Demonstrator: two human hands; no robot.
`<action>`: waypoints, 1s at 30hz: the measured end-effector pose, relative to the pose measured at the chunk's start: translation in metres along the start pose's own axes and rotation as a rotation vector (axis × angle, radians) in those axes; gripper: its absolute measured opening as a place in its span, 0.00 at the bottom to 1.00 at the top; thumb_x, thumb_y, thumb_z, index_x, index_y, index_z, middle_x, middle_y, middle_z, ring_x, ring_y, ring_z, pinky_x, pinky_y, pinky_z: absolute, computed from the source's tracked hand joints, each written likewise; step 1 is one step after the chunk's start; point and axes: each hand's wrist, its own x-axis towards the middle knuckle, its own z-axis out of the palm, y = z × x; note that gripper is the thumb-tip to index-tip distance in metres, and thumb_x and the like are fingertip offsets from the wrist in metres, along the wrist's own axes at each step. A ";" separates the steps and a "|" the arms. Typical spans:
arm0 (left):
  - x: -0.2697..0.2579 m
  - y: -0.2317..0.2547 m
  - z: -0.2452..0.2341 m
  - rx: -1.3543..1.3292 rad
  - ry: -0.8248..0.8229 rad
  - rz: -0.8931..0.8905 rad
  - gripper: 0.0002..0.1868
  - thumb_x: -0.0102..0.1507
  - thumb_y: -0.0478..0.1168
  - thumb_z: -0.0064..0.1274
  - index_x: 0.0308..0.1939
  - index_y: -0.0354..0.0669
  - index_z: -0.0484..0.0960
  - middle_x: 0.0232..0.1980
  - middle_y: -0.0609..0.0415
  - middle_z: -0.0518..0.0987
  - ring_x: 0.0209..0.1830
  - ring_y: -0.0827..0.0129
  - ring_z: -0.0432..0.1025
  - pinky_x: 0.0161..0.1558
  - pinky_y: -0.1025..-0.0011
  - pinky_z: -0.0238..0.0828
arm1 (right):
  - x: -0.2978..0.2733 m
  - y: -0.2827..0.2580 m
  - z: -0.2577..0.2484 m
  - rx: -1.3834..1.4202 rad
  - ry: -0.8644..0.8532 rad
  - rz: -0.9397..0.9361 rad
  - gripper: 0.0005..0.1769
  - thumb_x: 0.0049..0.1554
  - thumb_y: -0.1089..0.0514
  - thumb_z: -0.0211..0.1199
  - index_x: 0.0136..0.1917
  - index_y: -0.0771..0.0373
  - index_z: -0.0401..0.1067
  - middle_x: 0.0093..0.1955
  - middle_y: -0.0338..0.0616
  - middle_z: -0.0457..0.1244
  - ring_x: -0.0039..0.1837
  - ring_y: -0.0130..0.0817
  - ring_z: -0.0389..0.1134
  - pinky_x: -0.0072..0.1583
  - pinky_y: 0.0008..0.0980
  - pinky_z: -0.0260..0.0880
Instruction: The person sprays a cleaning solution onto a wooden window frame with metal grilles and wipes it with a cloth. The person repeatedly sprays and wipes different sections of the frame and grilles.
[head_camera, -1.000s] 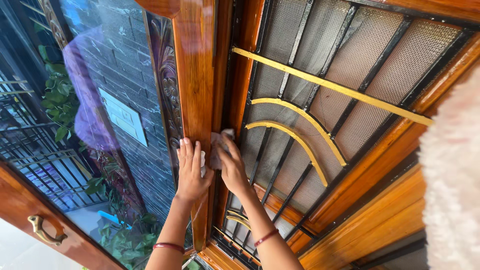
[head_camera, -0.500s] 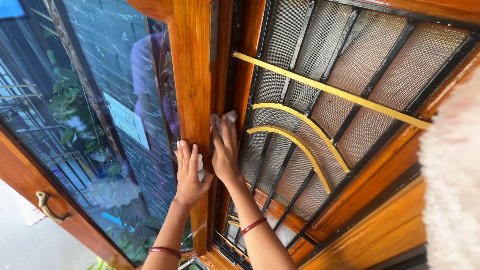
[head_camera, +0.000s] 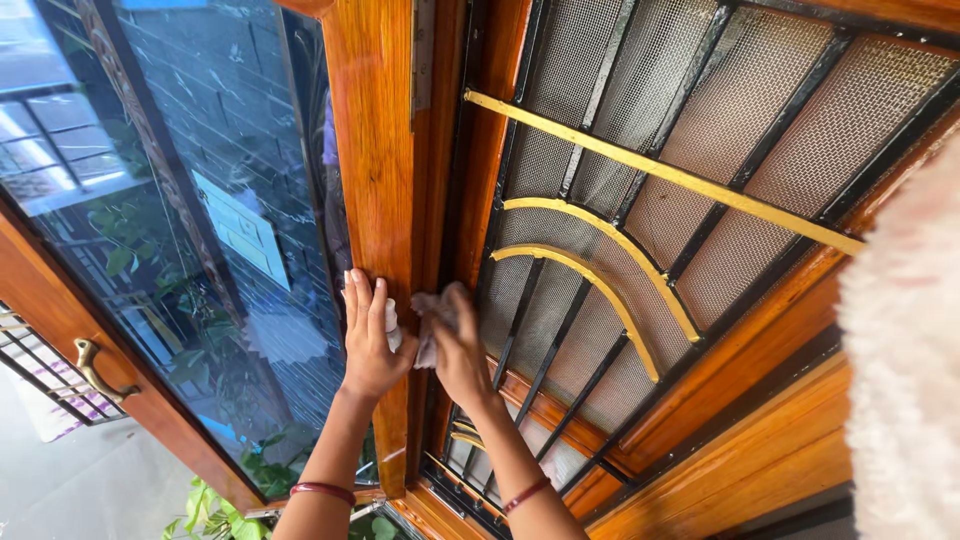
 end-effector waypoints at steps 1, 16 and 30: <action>0.001 -0.001 -0.002 -0.003 -0.010 -0.003 0.46 0.54 0.33 0.58 0.75 0.31 0.57 0.80 0.23 0.49 0.81 0.27 0.45 0.79 0.41 0.42 | 0.000 -0.004 -0.007 0.038 0.026 0.074 0.22 0.61 0.70 0.55 0.68 0.64 0.72 0.78 0.63 0.50 0.77 0.59 0.58 0.75 0.47 0.63; 0.007 -0.007 -0.006 -0.039 -0.017 0.009 0.46 0.52 0.32 0.58 0.75 0.32 0.58 0.79 0.23 0.51 0.81 0.28 0.46 0.79 0.43 0.45 | 0.065 -0.020 0.012 -0.078 0.181 -0.129 0.26 0.62 0.73 0.51 0.73 0.71 0.67 0.83 0.64 0.44 0.85 0.64 0.45 0.82 0.54 0.48; 0.014 -0.006 -0.017 -0.102 -0.049 -0.008 0.47 0.52 0.33 0.58 0.74 0.33 0.58 0.79 0.23 0.53 0.81 0.28 0.48 0.80 0.47 0.46 | -0.005 -0.009 0.010 0.126 0.121 0.042 0.32 0.57 0.78 0.49 0.74 0.68 0.65 0.82 0.66 0.45 0.82 0.63 0.50 0.79 0.50 0.54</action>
